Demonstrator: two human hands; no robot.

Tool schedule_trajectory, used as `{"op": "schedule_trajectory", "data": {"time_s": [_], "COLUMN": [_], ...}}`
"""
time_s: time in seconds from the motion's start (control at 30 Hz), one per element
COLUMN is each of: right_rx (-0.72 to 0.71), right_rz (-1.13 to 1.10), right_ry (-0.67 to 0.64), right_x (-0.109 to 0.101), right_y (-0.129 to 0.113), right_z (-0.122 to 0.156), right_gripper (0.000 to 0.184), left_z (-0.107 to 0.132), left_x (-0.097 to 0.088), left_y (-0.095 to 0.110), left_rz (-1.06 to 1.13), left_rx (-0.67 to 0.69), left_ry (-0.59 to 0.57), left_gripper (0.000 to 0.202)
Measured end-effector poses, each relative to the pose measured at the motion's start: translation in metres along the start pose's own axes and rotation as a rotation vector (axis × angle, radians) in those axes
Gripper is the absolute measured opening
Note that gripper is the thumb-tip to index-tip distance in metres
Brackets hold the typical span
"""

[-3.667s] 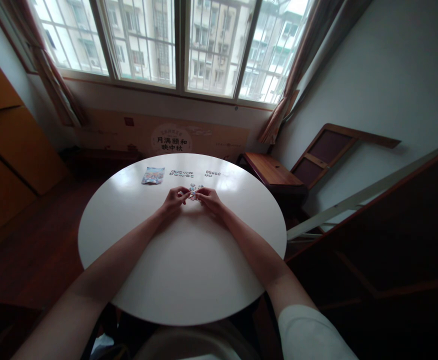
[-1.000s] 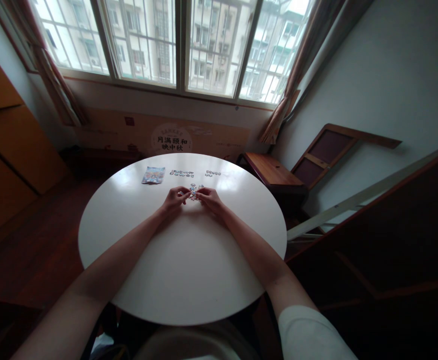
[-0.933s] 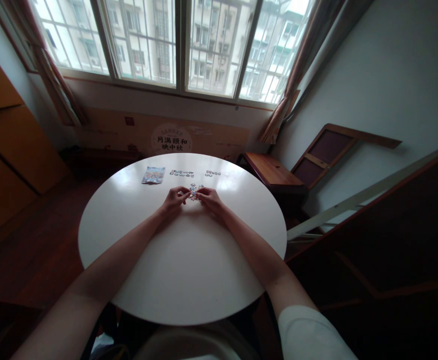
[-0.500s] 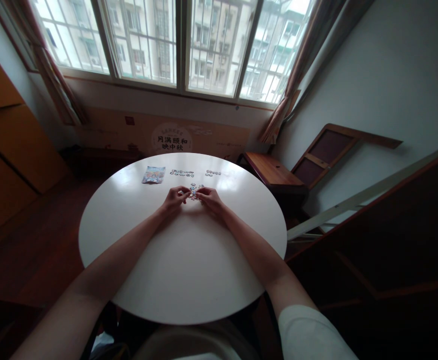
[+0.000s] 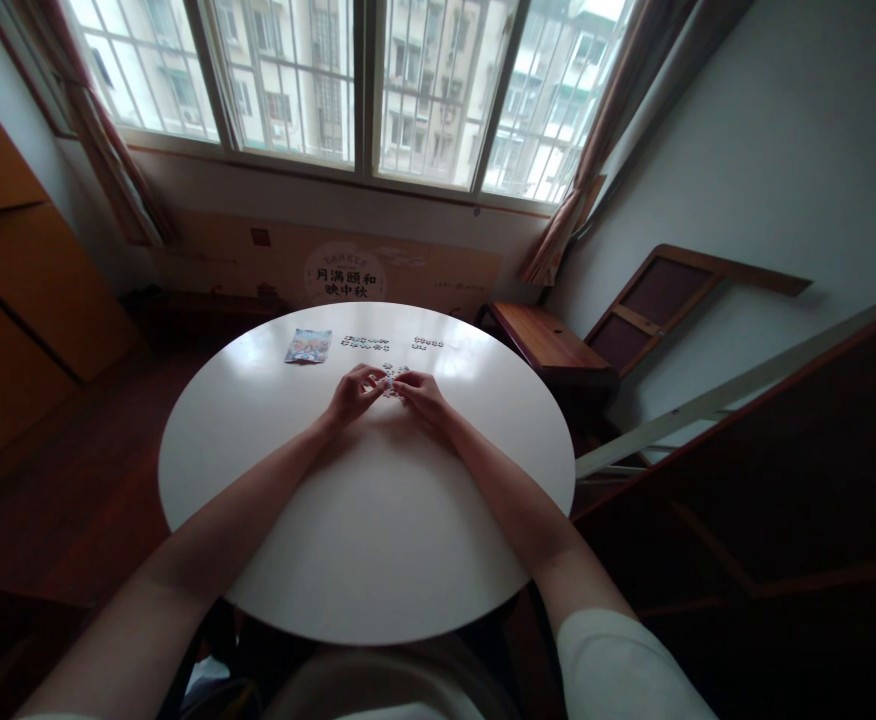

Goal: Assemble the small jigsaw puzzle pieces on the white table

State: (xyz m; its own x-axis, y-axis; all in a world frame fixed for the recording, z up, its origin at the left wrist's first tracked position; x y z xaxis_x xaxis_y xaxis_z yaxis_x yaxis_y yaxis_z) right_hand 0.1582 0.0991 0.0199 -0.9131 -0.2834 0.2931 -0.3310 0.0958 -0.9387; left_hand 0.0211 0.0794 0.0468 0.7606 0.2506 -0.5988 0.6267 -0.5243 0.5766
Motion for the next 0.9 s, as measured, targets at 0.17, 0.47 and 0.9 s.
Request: {"op": "schedule_trajectory", "data": {"time_s": [0.17,0.47,0.9], "right_rx": [0.000,-0.016,-0.025], "right_rz": [-0.005,-0.001,-0.057], "right_ry": [-0.036,-0.051,0.037], "right_x": [0.004,0.004,0.000], "right_y": [0.001,0.001,0.004], "right_z": [0.000,0.001,0.002], "right_gripper": [0.033,0.031,0.029], "left_z": [0.002,-0.002,-0.016], "left_x": [-0.003,0.002,-0.037], "left_y": [0.014,0.014,-0.073], "left_rz": [-0.038,-0.041,-0.613], "left_rx": [0.139,0.157,-0.388], "left_ry": [0.020,-0.037,-0.135], "left_gripper": [0.020,0.015,0.019]}}
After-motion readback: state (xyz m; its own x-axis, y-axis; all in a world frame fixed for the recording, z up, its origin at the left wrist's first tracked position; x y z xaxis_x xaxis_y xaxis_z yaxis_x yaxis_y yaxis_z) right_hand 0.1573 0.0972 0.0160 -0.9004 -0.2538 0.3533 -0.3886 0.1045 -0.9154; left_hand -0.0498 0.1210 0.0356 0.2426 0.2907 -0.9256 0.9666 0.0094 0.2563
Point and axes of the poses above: each hand's wrist, its own z-axis away from the middle knuckle, its own x-axis out of the palm, y = z × x, the point moved 9 cm from there along -z, towards the middle knuckle, and after that the axes turned 15 degrees about -z, right-handed, at the moved point
